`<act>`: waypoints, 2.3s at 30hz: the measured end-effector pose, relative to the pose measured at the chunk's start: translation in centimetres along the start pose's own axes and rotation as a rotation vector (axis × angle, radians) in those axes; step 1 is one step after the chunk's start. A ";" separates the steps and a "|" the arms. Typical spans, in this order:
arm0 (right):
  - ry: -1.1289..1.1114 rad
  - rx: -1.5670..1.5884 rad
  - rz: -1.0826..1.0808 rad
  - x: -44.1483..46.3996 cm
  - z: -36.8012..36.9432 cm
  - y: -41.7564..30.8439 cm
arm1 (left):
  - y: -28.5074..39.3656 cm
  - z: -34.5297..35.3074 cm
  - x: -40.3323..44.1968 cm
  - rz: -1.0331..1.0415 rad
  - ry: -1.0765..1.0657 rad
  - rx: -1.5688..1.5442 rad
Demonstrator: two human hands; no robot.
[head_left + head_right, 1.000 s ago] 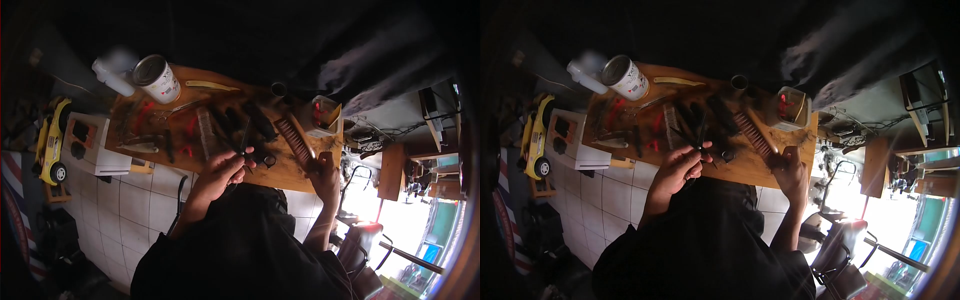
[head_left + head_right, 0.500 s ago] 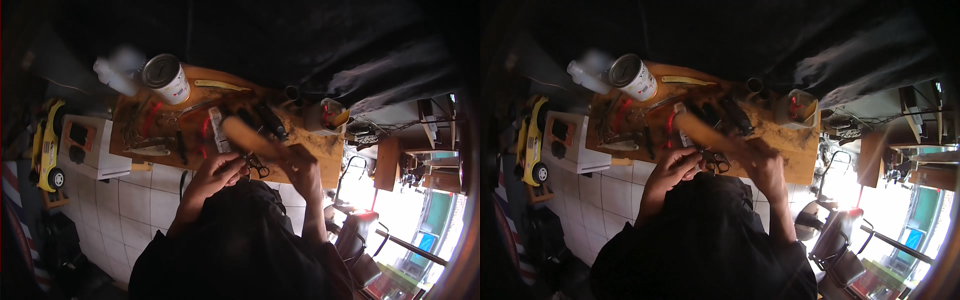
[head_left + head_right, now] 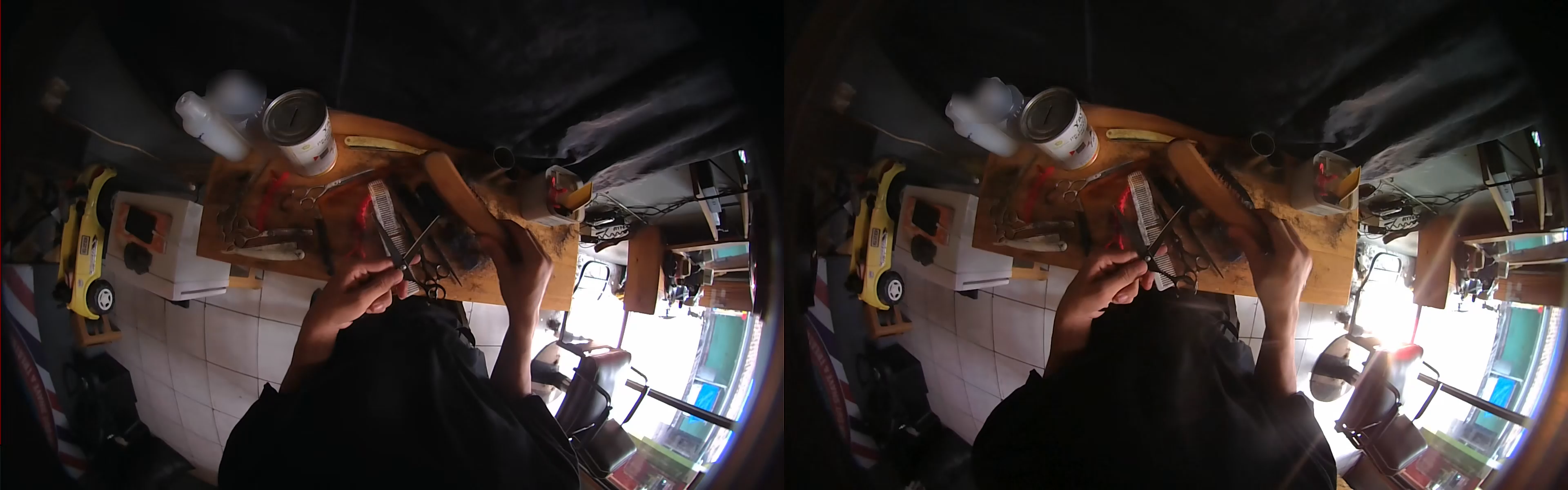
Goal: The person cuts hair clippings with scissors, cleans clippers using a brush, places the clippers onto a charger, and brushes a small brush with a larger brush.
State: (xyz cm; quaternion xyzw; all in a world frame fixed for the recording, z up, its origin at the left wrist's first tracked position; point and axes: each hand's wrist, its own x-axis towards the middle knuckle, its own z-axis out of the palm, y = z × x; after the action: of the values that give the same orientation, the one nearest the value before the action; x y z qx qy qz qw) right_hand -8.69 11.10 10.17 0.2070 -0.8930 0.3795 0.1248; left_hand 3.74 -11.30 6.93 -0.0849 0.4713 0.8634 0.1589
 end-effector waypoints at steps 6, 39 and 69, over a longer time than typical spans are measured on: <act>-0.383 0.362 -0.065 -0.8 -1.4 -0.2 | -1.0 -1.0 1.9 0.150 -0.019 -0.052; 0.024 0.329 0.328 -2.0 -3.5 2.2 | 0.9 5.5 6.9 0.573 0.498 0.403; 0.463 0.761 0.552 -5.8 -9.5 4.1 | -0.3 11.1 11.5 0.304 -0.002 0.479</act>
State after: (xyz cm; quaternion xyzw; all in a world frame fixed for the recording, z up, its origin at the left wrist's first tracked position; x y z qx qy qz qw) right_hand -4.86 22.18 11.81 -0.0946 -0.6622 0.7318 0.1303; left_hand -6.94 0.37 9.30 0.0276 0.6689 0.7415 0.0438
